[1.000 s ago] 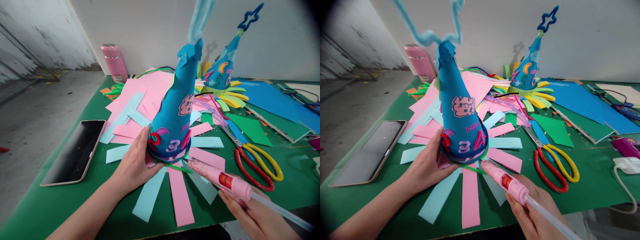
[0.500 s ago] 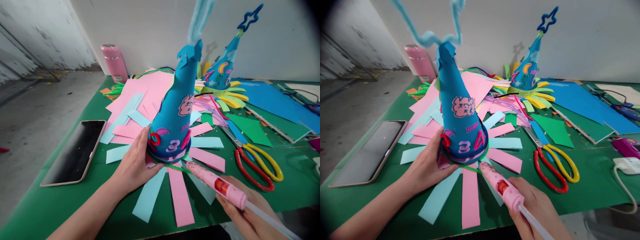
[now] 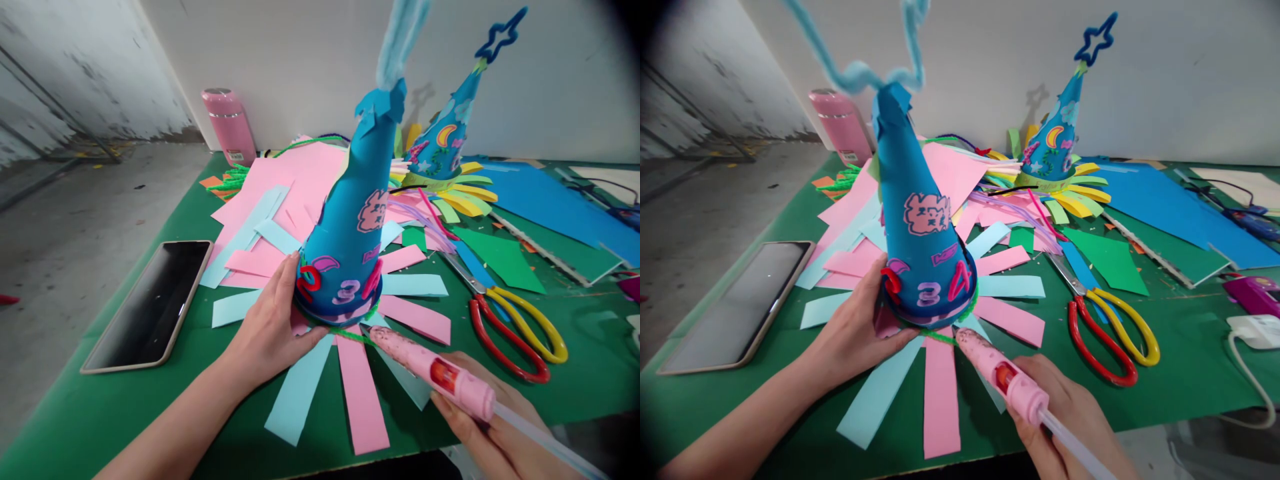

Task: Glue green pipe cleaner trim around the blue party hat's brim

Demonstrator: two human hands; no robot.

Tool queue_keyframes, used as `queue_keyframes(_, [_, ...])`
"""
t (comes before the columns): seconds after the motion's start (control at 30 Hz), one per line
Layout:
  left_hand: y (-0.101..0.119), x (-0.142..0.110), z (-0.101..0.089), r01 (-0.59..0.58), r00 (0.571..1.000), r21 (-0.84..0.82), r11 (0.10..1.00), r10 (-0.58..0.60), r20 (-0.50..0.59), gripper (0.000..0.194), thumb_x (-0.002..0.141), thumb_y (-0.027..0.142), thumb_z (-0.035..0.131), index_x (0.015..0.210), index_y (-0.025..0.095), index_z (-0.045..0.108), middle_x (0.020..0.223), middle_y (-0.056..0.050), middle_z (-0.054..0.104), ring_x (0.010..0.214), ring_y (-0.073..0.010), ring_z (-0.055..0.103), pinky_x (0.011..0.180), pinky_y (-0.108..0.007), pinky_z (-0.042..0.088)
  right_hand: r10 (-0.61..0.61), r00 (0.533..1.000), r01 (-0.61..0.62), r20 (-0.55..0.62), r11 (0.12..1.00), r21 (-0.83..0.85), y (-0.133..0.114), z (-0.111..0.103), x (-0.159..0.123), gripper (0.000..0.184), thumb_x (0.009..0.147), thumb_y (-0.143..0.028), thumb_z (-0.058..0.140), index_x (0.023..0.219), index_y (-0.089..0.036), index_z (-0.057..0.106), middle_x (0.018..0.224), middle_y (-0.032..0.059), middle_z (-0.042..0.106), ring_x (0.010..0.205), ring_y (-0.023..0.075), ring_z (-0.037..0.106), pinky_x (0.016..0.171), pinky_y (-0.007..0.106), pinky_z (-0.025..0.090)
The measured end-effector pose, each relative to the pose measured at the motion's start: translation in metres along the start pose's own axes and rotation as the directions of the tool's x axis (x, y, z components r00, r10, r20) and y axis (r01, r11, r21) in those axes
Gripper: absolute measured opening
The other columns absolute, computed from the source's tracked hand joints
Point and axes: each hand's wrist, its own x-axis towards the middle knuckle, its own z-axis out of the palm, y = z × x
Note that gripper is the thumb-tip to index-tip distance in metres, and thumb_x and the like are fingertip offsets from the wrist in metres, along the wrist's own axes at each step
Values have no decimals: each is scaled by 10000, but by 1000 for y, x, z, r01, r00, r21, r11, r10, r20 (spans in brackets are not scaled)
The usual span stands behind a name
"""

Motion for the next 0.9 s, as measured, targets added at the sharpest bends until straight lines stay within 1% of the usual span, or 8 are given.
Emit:
queue_keyframes(0.13, [1, 0, -1, 17, 1000, 5, 1000, -17, 16, 997, 688, 345, 654, 1402, 165, -18, 1409, -195, 296, 1247, -346, 368, 936, -465, 428, -54, 993, 42, -105, 993, -113, 3, 0, -1, 236, 827, -221, 438, 1062, -230, 458, 895, 58, 626, 762, 190, 644, 560, 228, 527])
queue_keyframes(0.23, [1, 0, -1, 14, 1000, 5, 1000, -14, 13, 1008, 685, 343, 660, 1403, 177, -27, 1410, -188, 297, 1251, -343, 364, 943, -466, 421, -85, 988, 65, -129, 986, -153, 3, 0, -1, 232, 822, -219, 440, 1053, -217, 457, 901, 67, 633, 773, 198, 646, 578, 239, 532])
queue_keyframes(0.33, [1, 0, -1, 1, 1000, 5, 1000, -1, 4, 1015, 686, 346, 661, 1403, 187, -40, 1414, -184, 291, 1257, -342, 355, 947, -467, 418, -80, 991, 66, -104, 989, -136, 2, 1, 1, 209, 823, -220, 430, 1028, -211, 472, 872, 63, 634, 767, 194, 647, 557, 231, 526])
queue_keyframes(0.47, [1, 0, -1, -3, 1000, 5, 1000, 3, 2, 1007, 688, 351, 657, 1402, 181, -31, 1416, -187, 286, 1255, -345, 356, 940, -468, 424, -62, 997, 58, -45, 993, -99, 0, 2, 3, 183, 836, -205, 394, 1000, -207, 476, 797, 38, 605, 699, 166, 639, 563, 231, 521])
queue_keyframes(0.7, [0, 0, 0, -7, 1000, 15, 1000, 7, -2, 991, 686, 358, 657, 1399, 142, 3, 1407, -210, 291, 1255, -348, 354, 956, -466, 410, -35, 999, 35, 1, 998, -60, -1, 4, -1, 189, 851, -199, 381, 1030, -196, 443, 797, 28, 586, 661, 141, 614, 577, 243, 507])
queue_keyframes(0.83, [1, 0, 0, -3, 1000, 4, 1000, 3, 5, 992, 688, 353, 655, 1400, 157, -7, 1409, -204, 291, 1253, -349, 357, 946, -471, 417, -65, 997, 59, -30, 986, -153, 2, 3, -3, 227, 844, -223, 404, 1064, -183, 444, 862, 63, 613, 792, 178, 644, 645, 251, 532])
queue_keyframes(0.9, [1, 0, -1, 1, 1000, 1, 1000, -1, 5, 993, 688, 345, 655, 1401, 164, -13, 1410, -199, 292, 1251, -349, 360, 941, -469, 422, -82, 995, 70, -60, 980, -184, 3, 2, -3, 235, 839, -230, 414, 1067, -179, 447, 843, 69, 618, 839, 199, 647, 630, 242, 538])
